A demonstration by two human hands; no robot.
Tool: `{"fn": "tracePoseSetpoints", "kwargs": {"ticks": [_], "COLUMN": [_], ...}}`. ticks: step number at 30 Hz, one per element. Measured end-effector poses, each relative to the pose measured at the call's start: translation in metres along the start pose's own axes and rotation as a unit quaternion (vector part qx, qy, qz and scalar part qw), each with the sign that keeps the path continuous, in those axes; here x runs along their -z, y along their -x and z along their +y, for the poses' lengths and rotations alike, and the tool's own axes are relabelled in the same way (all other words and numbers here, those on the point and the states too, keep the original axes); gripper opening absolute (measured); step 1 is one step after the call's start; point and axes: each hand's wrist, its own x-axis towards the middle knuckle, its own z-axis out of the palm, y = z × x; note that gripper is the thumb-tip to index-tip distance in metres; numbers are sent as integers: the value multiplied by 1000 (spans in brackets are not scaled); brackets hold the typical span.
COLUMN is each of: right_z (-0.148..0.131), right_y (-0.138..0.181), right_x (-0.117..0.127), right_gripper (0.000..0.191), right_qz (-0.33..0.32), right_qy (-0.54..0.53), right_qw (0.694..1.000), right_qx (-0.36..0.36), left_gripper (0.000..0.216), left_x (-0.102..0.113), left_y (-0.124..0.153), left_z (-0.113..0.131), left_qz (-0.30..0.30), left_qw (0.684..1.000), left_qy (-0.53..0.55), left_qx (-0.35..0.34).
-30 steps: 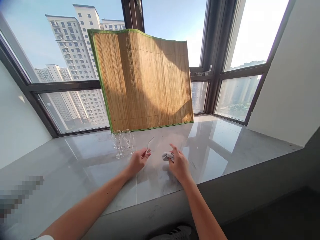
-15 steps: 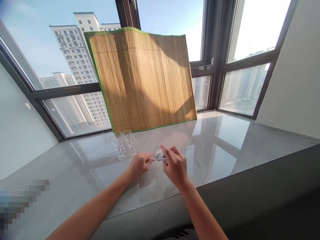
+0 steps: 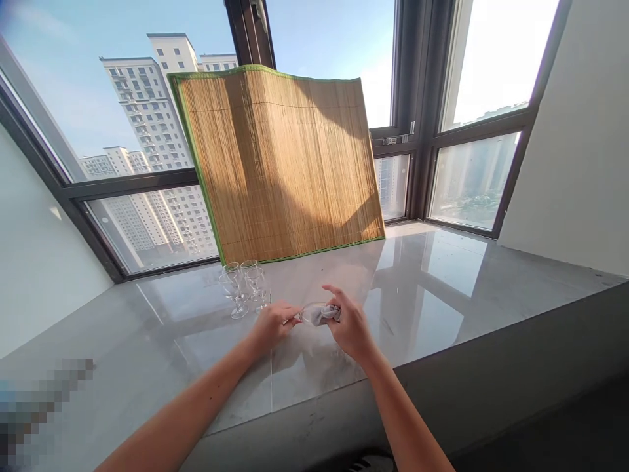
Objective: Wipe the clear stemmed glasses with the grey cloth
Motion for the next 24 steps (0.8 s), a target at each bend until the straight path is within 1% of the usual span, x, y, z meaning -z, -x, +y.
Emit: {"fn": "tracePoseSetpoints", "kwargs": {"ticks": [2,4,6,7,9,10,12,13,14,16,18,19,21,23,24], "right_z": [-4,-7,-7,-7,-5,-4,-1,1,2,5,7,7,7,4,2], "right_y": [0,0,-1,-2,-3,-3,-4,-3,-3,-2,-1,0,2,3,4], "right_x": [0,3,7,8,9,8,5,3,0,-7,-14,-17,-20,-20,-19], "right_gripper": [57,59,60,59,58,58,57,56,55,54,55,57,60,63,65], "right_qz": [-24,-26,5,32,97,127,163,167,160,124,65,30,-33,-83,-103], "right_qy": [-118,-223,-286,-296,-273,-243,-158,-109,-60,17,39,30,-6,-54,-85], "right_qw": [992,971,953,949,950,954,965,972,978,987,993,996,996,990,985], "right_qx": [-40,-77,-100,-106,-118,-124,-129,-126,-121,-104,-88,-82,-81,-98,-112], "left_gripper": [20,15,10,10,11,12,16,19,24,32,37,38,37,36,36], "left_x": [0,1,2,2,1,0,-2,-4,-6,-8,-7,-7,-5,-3,-3], "left_y": [0,-1,-2,-3,-3,-3,-3,-3,-3,-4,-5,-6,-7,-8,-8], "left_z": [1,3,6,7,9,10,12,13,14,18,21,23,24,22,20], "left_qz": [8,42,79,92,102,101,89,78,65,38,23,27,50,79,93], "left_qw": [1000,999,996,995,993,992,981,968,948,898,848,830,802,786,784], "left_qy": [11,0,-21,-25,0,35,140,206,276,404,495,525,563,577,574], "left_qx": [-2,5,21,32,56,69,101,121,142,173,187,189,196,209,217]}}
